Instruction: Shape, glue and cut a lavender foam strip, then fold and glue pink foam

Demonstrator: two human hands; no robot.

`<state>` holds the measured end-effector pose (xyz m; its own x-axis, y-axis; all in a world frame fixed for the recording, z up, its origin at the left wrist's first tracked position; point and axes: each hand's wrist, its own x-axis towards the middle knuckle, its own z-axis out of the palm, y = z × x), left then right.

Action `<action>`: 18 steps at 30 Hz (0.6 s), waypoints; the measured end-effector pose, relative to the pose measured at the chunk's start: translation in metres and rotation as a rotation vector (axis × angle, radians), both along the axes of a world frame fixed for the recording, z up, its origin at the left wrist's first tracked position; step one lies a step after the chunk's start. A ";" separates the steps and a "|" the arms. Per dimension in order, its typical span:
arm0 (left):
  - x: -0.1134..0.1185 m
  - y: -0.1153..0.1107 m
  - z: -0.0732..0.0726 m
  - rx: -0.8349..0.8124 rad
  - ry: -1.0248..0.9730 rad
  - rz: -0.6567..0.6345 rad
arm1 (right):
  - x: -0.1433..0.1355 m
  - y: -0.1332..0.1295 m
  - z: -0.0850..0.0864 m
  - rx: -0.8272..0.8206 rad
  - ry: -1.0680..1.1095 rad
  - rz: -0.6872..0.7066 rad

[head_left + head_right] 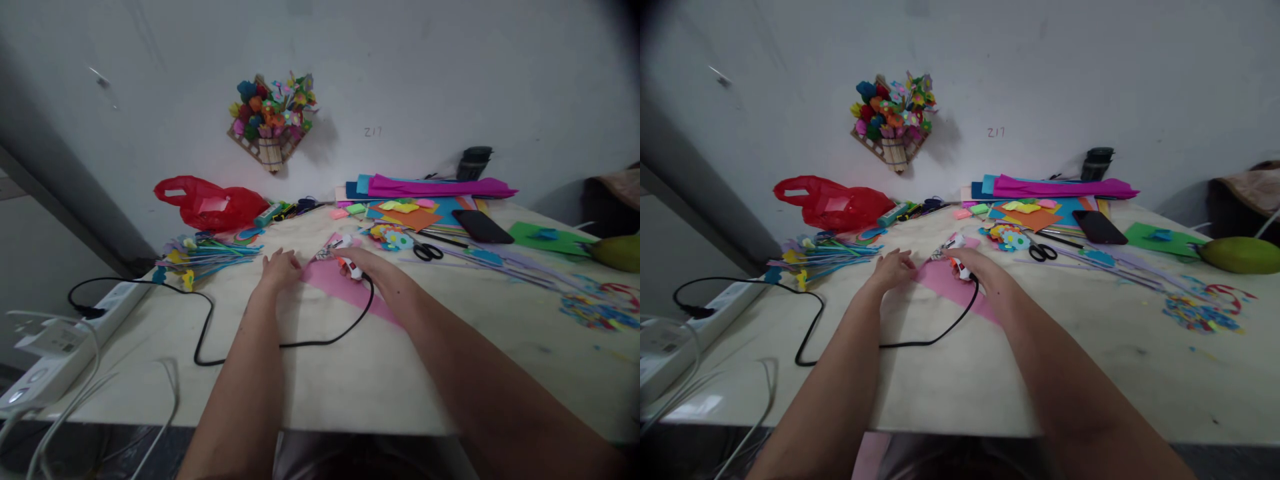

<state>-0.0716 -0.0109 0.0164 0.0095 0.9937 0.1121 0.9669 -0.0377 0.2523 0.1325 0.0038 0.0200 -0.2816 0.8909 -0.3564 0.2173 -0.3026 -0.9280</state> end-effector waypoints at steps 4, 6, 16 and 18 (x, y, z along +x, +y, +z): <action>-0.006 0.000 0.000 -0.066 0.002 0.018 | 0.000 0.001 -0.001 -0.010 -0.003 -0.004; -0.008 0.000 0.000 -0.089 0.007 0.018 | 0.000 0.001 -0.001 -0.009 -0.001 -0.007; -0.003 -0.003 0.003 -0.056 0.025 0.012 | 0.001 0.003 -0.003 0.005 0.017 -0.016; -0.002 -0.002 0.003 -0.054 0.020 0.004 | 0.001 0.005 -0.005 0.017 0.017 -0.007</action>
<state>-0.0740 -0.0127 0.0192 0.0075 0.9983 0.0578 0.9720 -0.0209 0.2342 0.1332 0.0088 0.0154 -0.2816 0.8985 -0.3368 0.1995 -0.2885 -0.9365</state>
